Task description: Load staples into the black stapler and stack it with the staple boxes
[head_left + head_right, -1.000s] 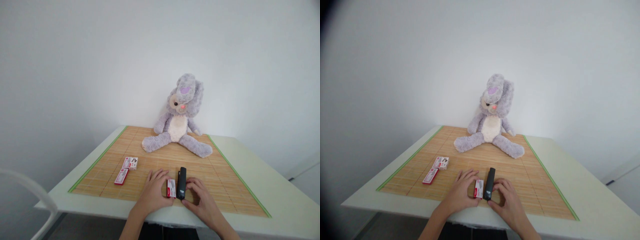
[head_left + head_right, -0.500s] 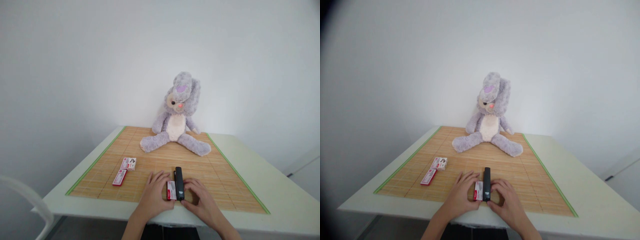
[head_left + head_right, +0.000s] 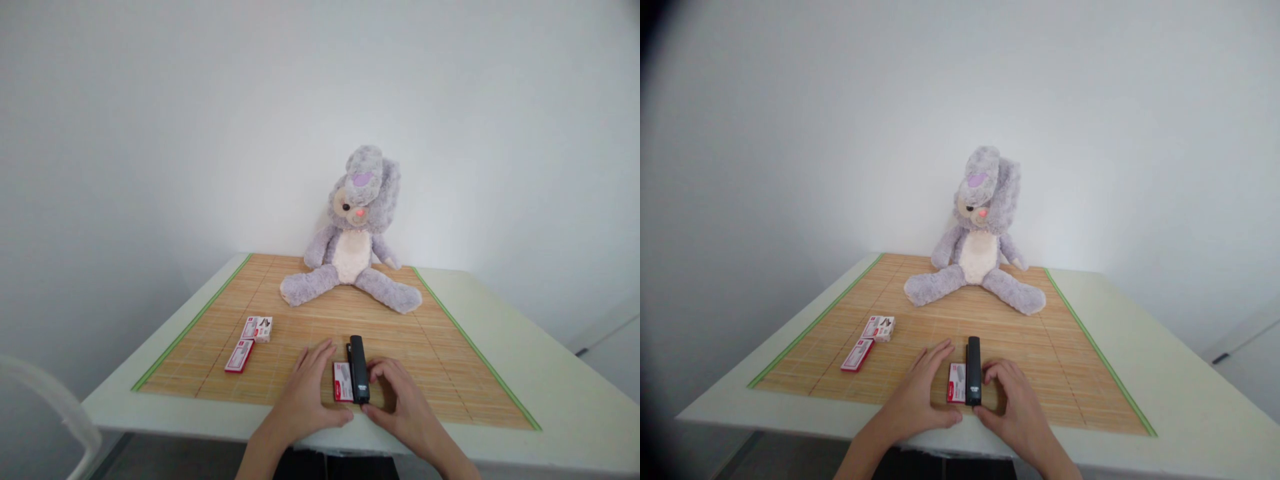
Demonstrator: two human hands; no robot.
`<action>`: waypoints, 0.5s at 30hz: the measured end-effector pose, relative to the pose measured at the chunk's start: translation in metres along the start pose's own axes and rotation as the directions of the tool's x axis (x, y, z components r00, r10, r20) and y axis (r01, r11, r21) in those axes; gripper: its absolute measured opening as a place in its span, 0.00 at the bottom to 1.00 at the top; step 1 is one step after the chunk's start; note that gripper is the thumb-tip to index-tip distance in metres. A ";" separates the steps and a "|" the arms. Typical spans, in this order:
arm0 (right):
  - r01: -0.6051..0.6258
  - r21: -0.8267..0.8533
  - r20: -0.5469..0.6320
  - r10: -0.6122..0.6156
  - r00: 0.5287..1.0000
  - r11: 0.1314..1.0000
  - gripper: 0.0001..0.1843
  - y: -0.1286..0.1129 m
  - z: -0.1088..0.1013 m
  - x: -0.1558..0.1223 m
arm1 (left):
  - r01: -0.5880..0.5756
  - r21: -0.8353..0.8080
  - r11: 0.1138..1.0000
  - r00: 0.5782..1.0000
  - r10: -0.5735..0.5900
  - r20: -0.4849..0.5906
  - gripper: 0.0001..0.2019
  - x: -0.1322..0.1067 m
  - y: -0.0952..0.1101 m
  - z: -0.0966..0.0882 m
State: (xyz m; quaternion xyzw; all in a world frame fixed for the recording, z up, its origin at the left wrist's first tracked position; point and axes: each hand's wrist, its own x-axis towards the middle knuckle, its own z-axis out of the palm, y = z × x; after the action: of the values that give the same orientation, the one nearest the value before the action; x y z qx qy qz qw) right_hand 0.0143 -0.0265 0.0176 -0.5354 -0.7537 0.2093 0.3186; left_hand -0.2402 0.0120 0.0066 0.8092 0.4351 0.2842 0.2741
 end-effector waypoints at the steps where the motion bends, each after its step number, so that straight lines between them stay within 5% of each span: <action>1: -0.003 0.002 -0.002 0.003 1.000 1.000 0.17 0.000 0.000 -0.001 | 0.013 -0.034 0.999 1.000 -0.013 -0.012 0.55 -0.003 -0.002 -0.004; 5: -0.003 -0.001 0.004 0.003 1.000 1.000 0.19 0.001 -0.001 -0.002 | 0.075 0.047 0.996 0.966 -0.061 -0.250 0.31 -0.016 -0.026 -0.034; 7: 0.000 -0.004 0.013 0.000 1.000 1.000 0.19 0.001 -0.001 -0.001 | 0.190 0.178 0.965 0.885 -0.090 -0.457 0.22 -0.023 -0.049 -0.053; 11: -0.007 -0.015 0.016 0.007 1.000 1.000 0.19 0.000 0.000 0.000 | 0.565 0.307 0.766 0.711 -0.262 -0.653 0.28 -0.034 -0.094 -0.082; 15: -0.018 -0.019 0.018 0.019 1.000 1.000 0.20 0.000 -0.001 0.000 | 0.695 0.343 0.631 0.664 -0.381 -0.643 0.31 -0.031 -0.109 -0.089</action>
State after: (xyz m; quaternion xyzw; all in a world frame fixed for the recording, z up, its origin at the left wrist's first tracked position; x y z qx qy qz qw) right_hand 0.0146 -0.0262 0.0181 -0.5434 -0.7535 0.2099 0.3048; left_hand -0.3766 0.0538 -0.0145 0.5679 0.7846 0.2468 -0.0294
